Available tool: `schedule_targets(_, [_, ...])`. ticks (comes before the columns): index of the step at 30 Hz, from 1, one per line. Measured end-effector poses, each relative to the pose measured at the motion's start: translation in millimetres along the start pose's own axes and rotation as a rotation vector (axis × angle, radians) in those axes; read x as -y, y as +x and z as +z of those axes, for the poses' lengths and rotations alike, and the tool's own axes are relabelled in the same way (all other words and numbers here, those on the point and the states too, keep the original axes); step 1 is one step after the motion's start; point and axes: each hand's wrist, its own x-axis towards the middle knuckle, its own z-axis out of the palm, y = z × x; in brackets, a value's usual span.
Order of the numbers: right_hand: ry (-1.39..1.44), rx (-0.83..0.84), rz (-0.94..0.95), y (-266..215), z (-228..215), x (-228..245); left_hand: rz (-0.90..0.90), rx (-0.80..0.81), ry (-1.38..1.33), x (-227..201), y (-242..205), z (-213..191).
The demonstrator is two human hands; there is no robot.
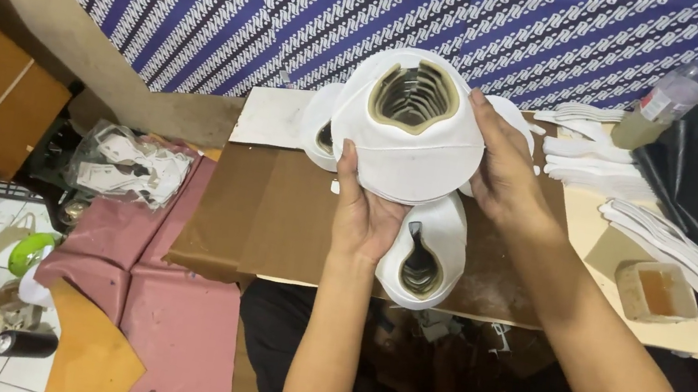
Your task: The person is picking up, inspecting, and stacking white shoe upper components on a cardboard box surface in a workshop.
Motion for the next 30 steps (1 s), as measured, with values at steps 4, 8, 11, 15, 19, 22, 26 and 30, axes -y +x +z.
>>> schedule_targets(4, [-0.025,0.017,-0.019,-5,-1,2,-0.016,0.000,-0.050,5,0,-7])
schedule_targets(8, [-0.205,0.043,0.024,-47,28,35,0.048,0.007,-0.184,11,4,-9])
schedule_targets(11, [-0.400,0.005,-0.001,-55,-4,26,0.084,0.018,-0.223,21,6,-15])
schedule_targets(15, [-0.577,-0.165,-0.662,-102,-3,40,0.201,0.080,-0.157,37,16,-41])
schedule_targets(19, [-1.344,-0.079,-1.283,-127,-21,63,0.297,0.201,0.010,42,-3,-13])
schedule_targets(22, [-1.475,-0.054,-0.979,-155,9,83,0.361,0.314,-0.050,66,-5,-14])
schedule_targets(26, [-1.782,-0.199,-0.933,-159,-7,83,0.353,0.188,0.068,88,-13,6])
schedule_targets(30, [-1.654,-0.224,-0.595,-158,-23,93,0.192,-0.014,0.213,122,-15,22])
